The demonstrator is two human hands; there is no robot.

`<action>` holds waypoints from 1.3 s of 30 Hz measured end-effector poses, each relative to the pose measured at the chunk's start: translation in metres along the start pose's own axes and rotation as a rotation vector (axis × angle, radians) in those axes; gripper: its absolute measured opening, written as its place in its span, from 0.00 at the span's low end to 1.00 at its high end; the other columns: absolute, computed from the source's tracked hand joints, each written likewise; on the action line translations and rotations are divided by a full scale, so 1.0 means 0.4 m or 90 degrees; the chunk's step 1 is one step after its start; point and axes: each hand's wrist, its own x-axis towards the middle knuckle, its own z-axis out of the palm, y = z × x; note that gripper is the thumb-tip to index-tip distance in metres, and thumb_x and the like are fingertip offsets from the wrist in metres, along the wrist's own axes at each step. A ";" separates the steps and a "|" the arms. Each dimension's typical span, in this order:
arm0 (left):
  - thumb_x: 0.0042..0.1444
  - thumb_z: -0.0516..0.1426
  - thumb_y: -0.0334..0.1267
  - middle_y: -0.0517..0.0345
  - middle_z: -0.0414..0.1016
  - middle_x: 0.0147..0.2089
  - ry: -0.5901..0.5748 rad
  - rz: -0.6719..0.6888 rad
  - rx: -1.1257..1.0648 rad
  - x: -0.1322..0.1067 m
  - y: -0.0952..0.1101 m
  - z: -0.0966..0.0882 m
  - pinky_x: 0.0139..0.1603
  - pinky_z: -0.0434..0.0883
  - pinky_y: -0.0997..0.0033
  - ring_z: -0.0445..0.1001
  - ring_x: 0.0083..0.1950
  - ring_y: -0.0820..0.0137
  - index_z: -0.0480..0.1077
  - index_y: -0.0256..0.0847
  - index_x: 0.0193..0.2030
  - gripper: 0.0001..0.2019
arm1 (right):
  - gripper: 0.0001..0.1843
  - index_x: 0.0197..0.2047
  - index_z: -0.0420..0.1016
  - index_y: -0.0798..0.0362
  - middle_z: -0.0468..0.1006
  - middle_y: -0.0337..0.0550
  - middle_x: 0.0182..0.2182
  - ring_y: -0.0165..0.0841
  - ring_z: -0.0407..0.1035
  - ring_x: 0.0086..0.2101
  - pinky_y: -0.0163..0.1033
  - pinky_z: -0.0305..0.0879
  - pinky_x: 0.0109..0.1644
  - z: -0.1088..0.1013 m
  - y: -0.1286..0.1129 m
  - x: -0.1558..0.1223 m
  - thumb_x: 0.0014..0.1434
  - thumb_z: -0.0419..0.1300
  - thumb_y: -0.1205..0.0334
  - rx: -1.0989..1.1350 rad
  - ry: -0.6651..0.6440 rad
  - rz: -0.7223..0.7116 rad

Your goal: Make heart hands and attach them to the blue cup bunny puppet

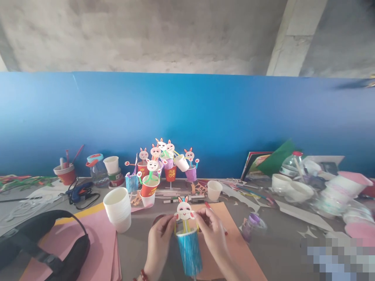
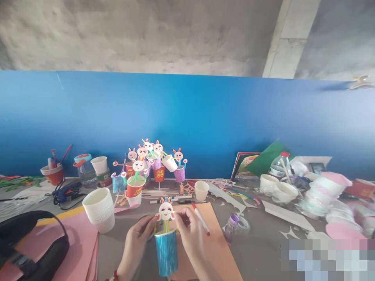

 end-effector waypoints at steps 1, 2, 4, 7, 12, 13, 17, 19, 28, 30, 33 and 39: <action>0.55 0.60 0.54 0.51 0.83 0.38 -0.005 -0.001 0.005 0.000 0.002 0.000 0.44 0.72 0.66 0.77 0.42 0.57 0.80 0.41 0.36 0.18 | 0.17 0.26 0.71 0.52 0.68 0.34 0.20 0.30 0.61 0.21 0.34 0.56 0.25 0.000 -0.001 -0.001 0.59 0.62 0.49 0.004 0.001 0.002; 0.55 0.60 0.54 0.52 0.83 0.37 -0.009 -0.002 0.009 0.000 0.004 0.000 0.43 0.72 0.66 0.78 0.41 0.57 0.80 0.41 0.36 0.18 | 0.16 0.27 0.71 0.52 0.68 0.34 0.20 0.30 0.61 0.21 0.34 0.56 0.25 0.000 -0.002 -0.002 0.59 0.62 0.49 0.007 0.003 0.004; 0.57 0.58 0.54 0.52 0.83 0.37 -0.014 -0.003 0.016 0.001 0.009 0.000 0.42 0.72 0.66 0.78 0.41 0.56 0.80 0.41 0.35 0.18 | 0.16 0.27 0.71 0.52 0.68 0.34 0.21 0.30 0.61 0.21 0.34 0.57 0.25 0.001 -0.003 -0.003 0.59 0.62 0.50 0.014 0.005 0.007; 0.56 0.59 0.52 0.52 0.83 0.36 -0.014 0.007 0.038 0.003 0.016 -0.004 0.43 0.71 0.65 0.78 0.40 0.56 0.80 0.42 0.34 0.16 | 0.16 0.26 0.71 0.52 0.68 0.34 0.20 0.30 0.62 0.22 0.34 0.57 0.25 0.002 -0.004 -0.004 0.58 0.63 0.50 0.023 0.007 0.010; 0.54 0.61 0.49 0.51 0.84 0.41 -0.011 0.021 0.048 0.011 0.019 -0.014 0.47 0.71 0.64 0.78 0.44 0.55 0.82 0.44 0.37 0.13 | 0.16 0.26 0.70 0.51 0.68 0.34 0.21 0.31 0.62 0.23 0.34 0.58 0.27 0.001 -0.002 -0.003 0.56 0.64 0.50 0.037 0.014 0.015; 0.54 0.61 0.49 0.51 0.84 0.40 -0.011 0.016 0.041 0.012 0.018 -0.014 0.46 0.71 0.65 0.77 0.43 0.55 0.81 0.44 0.36 0.13 | 0.16 0.26 0.71 0.51 0.69 0.35 0.21 0.32 0.63 0.23 0.34 0.58 0.26 0.000 -0.002 -0.002 0.57 0.64 0.49 0.041 0.015 0.019; 0.55 0.60 0.54 0.54 0.80 0.32 -0.010 -0.007 -0.009 0.005 0.012 -0.007 0.36 0.71 0.69 0.75 0.35 0.62 0.78 0.40 0.33 0.17 | 0.17 0.28 0.73 0.52 0.73 0.38 0.23 0.33 0.65 0.25 0.35 0.61 0.28 -0.003 -0.006 0.002 0.56 0.64 0.46 0.063 0.017 0.029; 0.55 0.60 0.56 0.55 0.78 0.32 -0.012 -0.013 -0.038 0.001 0.012 -0.002 0.35 0.71 0.71 0.73 0.34 0.64 0.76 0.40 0.33 0.19 | 0.18 0.27 0.73 0.52 0.73 0.38 0.23 0.33 0.65 0.25 0.35 0.62 0.29 -0.004 -0.010 0.004 0.56 0.64 0.46 0.073 0.015 0.029; 0.55 0.61 0.56 0.62 0.68 0.26 -0.010 -0.027 -0.110 -0.002 0.011 0.002 0.31 0.67 0.75 0.65 0.29 0.71 0.69 0.40 0.29 0.20 | 0.24 0.22 0.65 0.50 0.61 0.32 0.18 0.31 0.60 0.22 0.34 0.59 0.25 -0.003 -0.028 -0.001 0.57 0.61 0.41 0.097 -0.020 0.069; 0.55 0.61 0.56 0.62 0.68 0.26 -0.007 -0.024 -0.114 -0.005 0.010 0.000 0.31 0.67 0.75 0.65 0.29 0.72 0.68 0.40 0.28 0.20 | 0.25 0.21 0.64 0.50 0.59 0.31 0.17 0.30 0.59 0.22 0.34 0.59 0.25 -0.003 -0.034 -0.004 0.58 0.59 0.40 0.093 -0.017 0.069; 0.55 0.62 0.55 0.63 0.68 0.27 -0.007 -0.019 -0.113 -0.009 0.010 -0.001 0.31 0.66 0.76 0.64 0.29 0.72 0.68 0.40 0.28 0.19 | 0.24 0.22 0.65 0.50 0.62 0.32 0.18 0.30 0.59 0.22 0.35 0.58 0.26 -0.003 -0.038 -0.004 0.56 0.62 0.41 0.085 -0.025 0.057; 0.54 0.63 0.54 0.61 0.68 0.28 -0.008 -0.006 -0.106 -0.009 0.014 -0.002 0.33 0.66 0.75 0.65 0.32 0.70 0.70 0.40 0.28 0.18 | 0.21 0.23 0.68 0.51 0.64 0.32 0.19 0.30 0.58 0.22 0.34 0.55 0.26 -0.007 -0.017 0.007 0.55 0.64 0.44 0.077 -0.031 0.042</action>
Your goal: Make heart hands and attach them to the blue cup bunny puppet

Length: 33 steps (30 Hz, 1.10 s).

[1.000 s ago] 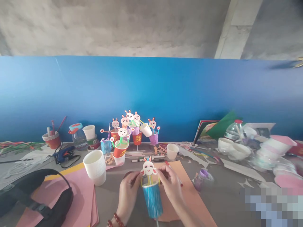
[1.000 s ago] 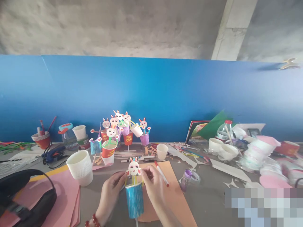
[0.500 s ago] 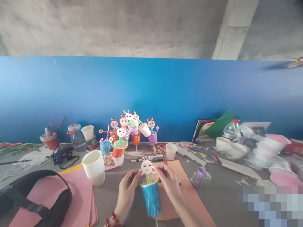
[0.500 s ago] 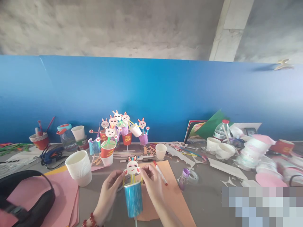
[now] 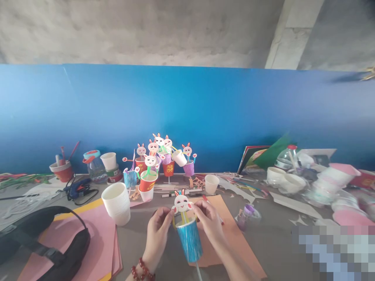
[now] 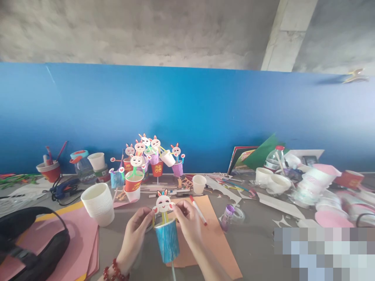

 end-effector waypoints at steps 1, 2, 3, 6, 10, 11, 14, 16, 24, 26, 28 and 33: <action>0.54 0.63 0.53 0.62 0.68 0.28 0.001 0.001 -0.001 0.000 0.001 0.000 0.34 0.66 0.75 0.65 0.32 0.70 0.70 0.40 0.28 0.17 | 0.21 0.23 0.67 0.51 0.63 0.32 0.19 0.29 0.57 0.22 0.34 0.54 0.25 -0.001 0.003 0.001 0.56 0.64 0.44 -0.001 -0.003 -0.001; 0.54 0.63 0.53 0.62 0.68 0.28 0.002 0.001 -0.002 0.001 0.002 0.000 0.34 0.66 0.76 0.64 0.32 0.70 0.71 0.40 0.28 0.17 | 0.21 0.22 0.66 0.50 0.62 0.31 0.19 0.29 0.57 0.22 0.34 0.53 0.25 -0.002 0.004 0.001 0.56 0.63 0.45 0.000 -0.008 -0.003; 0.54 0.63 0.52 0.62 0.67 0.28 0.003 0.000 -0.005 0.001 0.002 -0.001 0.33 0.66 0.76 0.64 0.32 0.70 0.70 0.41 0.28 0.17 | 0.21 0.22 0.65 0.50 0.61 0.31 0.19 0.29 0.56 0.22 0.34 0.53 0.25 -0.002 0.005 0.001 0.56 0.63 0.46 0.000 -0.013 -0.005; 0.53 0.64 0.52 0.63 0.67 0.27 0.003 -0.008 -0.021 0.000 0.004 -0.001 0.33 0.65 0.76 0.64 0.31 0.71 0.71 0.41 0.28 0.16 | 0.20 0.22 0.63 0.49 0.58 0.30 0.19 0.29 0.55 0.22 0.34 0.53 0.25 -0.002 -0.001 -0.001 0.57 0.62 0.47 0.004 -0.033 -0.011; 0.52 0.64 0.52 0.61 0.71 0.30 -0.003 -0.026 -0.051 -0.002 0.008 -0.001 0.34 0.67 0.75 0.67 0.32 0.70 0.71 0.40 0.31 0.16 | 0.19 0.22 0.64 0.50 0.61 0.31 0.19 0.29 0.56 0.22 0.34 0.55 0.27 -0.003 -0.013 -0.001 0.59 0.59 0.50 0.006 -0.057 -0.006; 0.51 0.64 0.52 0.61 0.71 0.30 -0.004 -0.029 -0.057 -0.003 0.010 -0.001 0.35 0.67 0.75 0.67 0.32 0.70 0.71 0.40 0.30 0.16 | 0.18 0.22 0.64 0.50 0.61 0.31 0.19 0.29 0.56 0.22 0.34 0.55 0.27 -0.003 -0.015 -0.001 0.59 0.59 0.50 0.006 -0.061 -0.004; 0.49 0.66 0.52 0.62 0.71 0.30 -0.007 -0.033 -0.070 -0.002 0.015 0.000 0.36 0.66 0.75 0.67 0.33 0.70 0.72 0.40 0.29 0.17 | 0.16 0.22 0.63 0.50 0.60 0.31 0.19 0.28 0.55 0.22 0.34 0.54 0.26 -0.005 -0.017 0.001 0.58 0.58 0.54 0.004 -0.061 0.002; 0.48 0.67 0.52 0.61 0.71 0.30 -0.011 -0.039 -0.080 -0.001 0.015 0.000 0.37 0.67 0.75 0.67 0.34 0.70 0.72 0.40 0.29 0.17 | 0.16 0.21 0.62 0.50 0.60 0.31 0.19 0.28 0.54 0.22 0.34 0.52 0.26 -0.005 -0.017 0.001 0.57 0.58 0.55 -0.001 -0.058 0.000; 0.50 0.66 0.48 0.66 0.66 0.25 -0.013 -0.104 -0.155 -0.008 0.016 0.009 0.31 0.64 0.78 0.63 0.28 0.74 0.69 0.41 0.27 0.15 | 0.16 0.22 0.59 0.49 0.54 0.29 0.19 0.27 0.49 0.22 0.35 0.46 0.25 0.002 -0.010 -0.005 0.57 0.57 0.55 -0.009 -0.059 -0.024; 0.50 0.66 0.49 0.67 0.65 0.24 -0.019 -0.111 -0.179 -0.012 0.022 0.014 0.30 0.63 0.79 0.62 0.27 0.75 0.67 0.41 0.27 0.16 | 0.16 0.22 0.59 0.49 0.54 0.30 0.20 0.28 0.48 0.22 0.35 0.46 0.26 0.004 -0.007 -0.008 0.58 0.57 0.54 -0.003 -0.056 -0.031; 0.50 0.67 0.49 0.66 0.66 0.24 -0.024 -0.113 -0.200 -0.015 0.028 0.018 0.30 0.64 0.78 0.62 0.27 0.75 0.67 0.41 0.26 0.17 | 0.16 0.23 0.59 0.49 0.55 0.30 0.20 0.28 0.49 0.23 0.35 0.47 0.27 0.007 -0.007 -0.011 0.59 0.56 0.54 0.002 -0.051 -0.037; 0.48 0.68 0.50 0.65 0.67 0.25 -0.013 -0.096 -0.216 -0.015 0.031 0.017 0.30 0.63 0.79 0.61 0.28 0.75 0.69 0.40 0.27 0.17 | 0.16 0.23 0.61 0.49 0.56 0.31 0.21 0.28 0.49 0.23 0.36 0.48 0.27 0.008 -0.018 -0.017 0.60 0.56 0.53 0.006 -0.052 -0.045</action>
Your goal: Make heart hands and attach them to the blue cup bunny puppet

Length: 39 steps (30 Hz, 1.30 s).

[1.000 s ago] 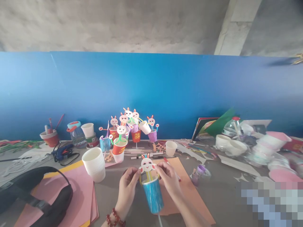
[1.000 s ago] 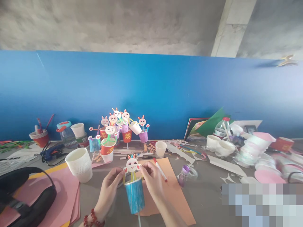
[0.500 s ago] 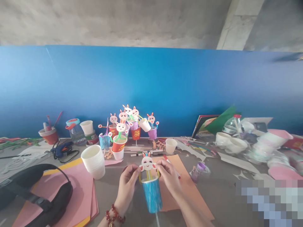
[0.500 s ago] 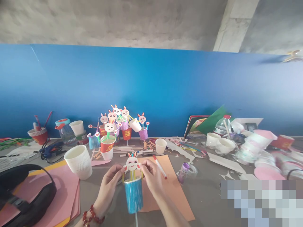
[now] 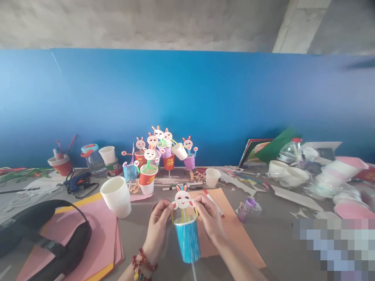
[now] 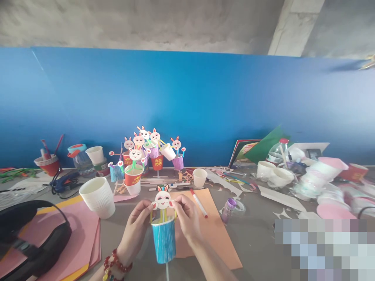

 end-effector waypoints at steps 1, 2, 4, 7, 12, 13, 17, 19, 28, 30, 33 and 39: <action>0.49 0.68 0.49 0.66 0.66 0.25 0.002 0.004 0.001 0.000 -0.001 -0.001 0.30 0.63 0.79 0.61 0.28 0.75 0.69 0.40 0.27 0.17 | 0.16 0.23 0.61 0.49 0.56 0.31 0.21 0.28 0.50 0.23 0.36 0.48 0.27 0.000 -0.002 -0.001 0.60 0.56 0.53 -0.001 0.001 -0.001; 0.49 0.68 0.49 0.66 0.66 0.25 0.004 0.006 0.002 0.001 -0.002 -0.001 0.31 0.62 0.79 0.60 0.29 0.75 0.69 0.40 0.27 0.17 | 0.16 0.23 0.62 0.49 0.57 0.31 0.21 0.29 0.50 0.23 0.36 0.48 0.28 0.000 -0.004 -0.001 0.60 0.56 0.54 -0.002 0.002 -0.001; 0.50 0.68 0.48 0.66 0.65 0.25 0.008 0.009 0.002 0.000 -0.004 -0.001 0.31 0.62 0.80 0.60 0.29 0.75 0.68 0.40 0.27 0.16 | 0.16 0.24 0.62 0.50 0.58 0.31 0.22 0.29 0.51 0.24 0.36 0.49 0.28 0.001 -0.005 -0.002 0.60 0.56 0.54 -0.005 0.005 -0.002; 0.51 0.67 0.48 0.66 0.65 0.26 0.011 0.012 -0.004 -0.003 -0.007 0.001 0.32 0.62 0.80 0.60 0.30 0.75 0.68 0.41 0.27 0.16 | 0.16 0.23 0.62 0.49 0.58 0.32 0.22 0.29 0.52 0.24 0.36 0.50 0.29 0.004 -0.003 -0.005 0.60 0.56 0.55 -0.009 0.012 -0.006; 0.53 0.65 0.48 0.66 0.65 0.25 0.004 0.010 -0.016 -0.006 -0.006 0.005 0.32 0.64 0.79 0.61 0.29 0.74 0.68 0.41 0.28 0.15 | 0.16 0.23 0.61 0.49 0.58 0.32 0.22 0.30 0.54 0.25 0.35 0.53 0.29 0.010 0.000 -0.012 0.61 0.56 0.55 -0.015 0.023 -0.019; 0.53 0.65 0.48 0.66 0.65 0.25 0.001 0.011 -0.016 -0.006 -0.006 0.005 0.32 0.64 0.78 0.62 0.29 0.74 0.68 0.41 0.28 0.15 | 0.16 0.23 0.61 0.49 0.58 0.32 0.21 0.30 0.54 0.25 0.35 0.53 0.29 0.010 0.000 -0.013 0.61 0.56 0.54 -0.016 0.027 -0.022; 0.54 0.65 0.50 0.64 0.68 0.27 0.000 0.029 0.007 -0.009 -0.004 0.001 0.33 0.64 0.78 0.63 0.30 0.74 0.70 0.40 0.29 0.16 | 0.17 0.24 0.64 0.50 0.61 0.33 0.22 0.30 0.56 0.25 0.35 0.55 0.29 0.005 -0.005 -0.012 0.62 0.57 0.53 -0.031 0.043 -0.034; 0.54 0.65 0.51 0.63 0.70 0.29 0.002 0.038 0.025 -0.011 -0.006 -0.003 0.35 0.65 0.79 0.64 0.31 0.74 0.72 0.40 0.31 0.16 | 0.17 0.24 0.65 0.50 0.63 0.34 0.22 0.31 0.57 0.26 0.35 0.55 0.29 0.001 -0.006 -0.011 0.62 0.58 0.54 -0.042 0.052 -0.041; 0.53 0.66 0.50 0.56 0.79 0.39 -0.014 0.021 0.041 -0.010 -0.008 -0.006 0.44 0.72 0.70 0.75 0.41 0.66 0.76 0.42 0.38 0.14 | 0.14 0.30 0.75 0.51 0.69 0.37 0.24 0.32 0.61 0.25 0.36 0.55 0.27 -0.009 0.006 -0.009 0.63 0.59 0.53 -0.074 0.085 -0.072; 0.52 0.67 0.49 0.56 0.79 0.38 -0.012 0.024 0.038 -0.011 -0.007 -0.005 0.44 0.72 0.70 0.76 0.41 0.66 0.77 0.42 0.37 0.14 | 0.14 0.31 0.77 0.51 0.72 0.39 0.26 0.33 0.64 0.27 0.36 0.57 0.28 -0.010 0.007 -0.008 0.63 0.59 0.52 -0.075 0.086 -0.074; 0.51 0.68 0.49 0.57 0.80 0.39 -0.003 0.033 0.031 -0.010 -0.006 -0.007 0.44 0.73 0.71 0.77 0.42 0.65 0.77 0.42 0.36 0.13 | 0.14 0.33 0.79 0.51 0.75 0.41 0.28 0.35 0.67 0.29 0.36 0.59 0.30 -0.011 0.003 -0.007 0.63 0.59 0.52 -0.070 0.086 -0.072; 0.52 0.67 0.49 0.57 0.81 0.38 0.007 0.047 0.021 -0.009 0.002 -0.010 0.43 0.73 0.71 0.77 0.41 0.66 0.77 0.43 0.36 0.13 | 0.19 0.31 0.75 0.51 0.66 0.36 0.22 0.32 0.61 0.25 0.36 0.58 0.30 -0.010 -0.029 -0.013 0.67 0.53 0.48 -0.036 0.092 -0.057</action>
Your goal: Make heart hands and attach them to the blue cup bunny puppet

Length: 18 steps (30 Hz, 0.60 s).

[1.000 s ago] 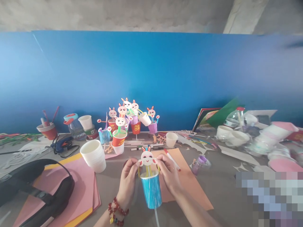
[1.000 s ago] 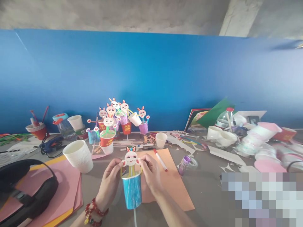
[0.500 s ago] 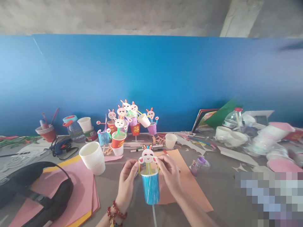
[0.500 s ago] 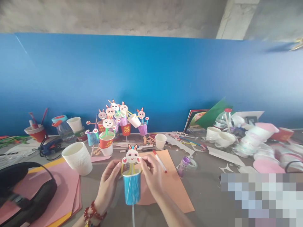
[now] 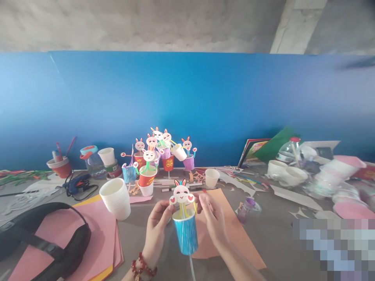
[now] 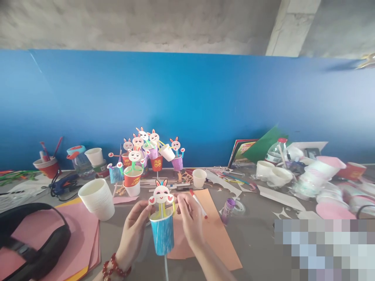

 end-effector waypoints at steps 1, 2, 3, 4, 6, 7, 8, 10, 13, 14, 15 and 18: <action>0.52 0.67 0.49 0.57 0.81 0.38 -0.001 0.001 0.001 -0.001 0.001 0.001 0.43 0.73 0.71 0.77 0.41 0.66 0.77 0.42 0.36 0.13 | 0.19 0.30 0.74 0.51 0.66 0.35 0.22 0.32 0.61 0.26 0.36 0.58 0.30 0.001 -0.005 -0.002 0.66 0.54 0.48 0.008 -0.006 0.004; 0.52 0.67 0.49 0.57 0.81 0.38 -0.004 0.001 0.001 -0.001 0.002 0.002 0.43 0.73 0.71 0.77 0.41 0.66 0.77 0.42 0.36 0.13 | 0.18 0.29 0.72 0.50 0.66 0.35 0.23 0.32 0.61 0.26 0.36 0.58 0.30 0.003 -0.008 -0.003 0.65 0.56 0.48 0.016 -0.013 0.008; 0.52 0.67 0.49 0.56 0.81 0.38 -0.007 0.000 0.002 -0.002 0.003 0.003 0.43 0.73 0.70 0.76 0.41 0.66 0.77 0.41 0.35 0.13 | 0.18 0.28 0.70 0.50 0.65 0.35 0.23 0.31 0.60 0.26 0.35 0.58 0.29 0.005 -0.009 -0.004 0.64 0.58 0.48 0.024 -0.020 0.013; 0.52 0.67 0.48 0.56 0.81 0.38 -0.010 0.000 0.004 -0.002 0.003 0.004 0.44 0.73 0.70 0.76 0.41 0.66 0.77 0.41 0.35 0.13 | 0.18 0.27 0.69 0.50 0.64 0.34 0.23 0.31 0.59 0.25 0.35 0.57 0.29 0.007 -0.009 -0.005 0.63 0.59 0.48 0.034 -0.025 0.019; 0.52 0.67 0.48 0.55 0.81 0.38 -0.021 -0.005 -0.002 -0.004 0.003 0.006 0.45 0.72 0.68 0.76 0.42 0.65 0.77 0.41 0.36 0.13 | 0.18 0.26 0.66 0.50 0.64 0.34 0.22 0.30 0.59 0.24 0.35 0.57 0.28 0.011 -0.007 -0.006 0.62 0.61 0.48 0.055 -0.028 0.031; 0.53 0.67 0.48 0.55 0.81 0.39 -0.029 -0.014 -0.014 -0.004 0.004 0.007 0.46 0.72 0.68 0.76 0.43 0.64 0.76 0.41 0.37 0.13 | 0.19 0.25 0.66 0.50 0.64 0.34 0.22 0.30 0.59 0.24 0.34 0.57 0.28 0.012 -0.005 -0.005 0.61 0.61 0.48 0.066 -0.026 0.036; 0.54 0.66 0.49 0.54 0.81 0.40 -0.040 -0.023 -0.031 -0.005 0.004 0.009 0.47 0.72 0.67 0.76 0.44 0.63 0.76 0.41 0.38 0.13 | 0.19 0.26 0.66 0.50 0.65 0.34 0.22 0.30 0.60 0.24 0.34 0.58 0.28 0.013 -0.005 -0.005 0.61 0.61 0.48 0.076 -0.023 0.040; 0.57 0.63 0.50 0.53 0.81 0.43 -0.074 -0.039 -0.063 -0.007 0.007 0.011 0.49 0.72 0.64 0.76 0.48 0.60 0.76 0.42 0.40 0.13 | 0.18 0.26 0.67 0.50 0.68 0.35 0.23 0.31 0.63 0.26 0.35 0.61 0.30 0.013 -0.005 -0.004 0.62 0.61 0.48 0.093 -0.016 0.046; 0.59 0.61 0.50 0.51 0.80 0.48 -0.118 -0.035 -0.061 -0.010 0.005 0.010 0.54 0.70 0.62 0.75 0.54 0.57 0.76 0.43 0.43 0.14 | 0.17 0.27 0.69 0.50 0.71 0.36 0.24 0.32 0.66 0.27 0.35 0.63 0.32 0.012 -0.009 -0.004 0.61 0.62 0.49 0.112 -0.011 0.051; 0.58 0.62 0.50 0.51 0.80 0.51 -0.127 -0.029 -0.053 -0.010 0.002 0.008 0.56 0.69 0.62 0.74 0.56 0.56 0.77 0.43 0.44 0.14 | 0.17 0.27 0.70 0.50 0.72 0.36 0.24 0.32 0.66 0.27 0.35 0.64 0.32 0.012 -0.011 -0.005 0.61 0.62 0.49 0.117 -0.008 0.051; 0.57 0.64 0.49 0.51 0.79 0.53 -0.137 -0.024 -0.050 -0.011 -0.001 0.007 0.57 0.69 0.62 0.73 0.58 0.55 0.77 0.44 0.47 0.15 | 0.17 0.27 0.70 0.50 0.73 0.36 0.24 0.32 0.67 0.28 0.35 0.65 0.32 0.011 -0.013 -0.006 0.61 0.63 0.49 0.121 -0.004 0.051; 0.52 0.68 0.48 0.52 0.75 0.61 -0.187 -0.032 -0.056 -0.015 -0.008 0.004 0.60 0.68 0.61 0.69 0.64 0.54 0.74 0.49 0.55 0.23 | 0.16 0.29 0.72 0.50 0.75 0.37 0.26 0.34 0.70 0.29 0.35 0.67 0.34 0.010 -0.016 -0.008 0.61 0.62 0.48 0.127 0.008 0.053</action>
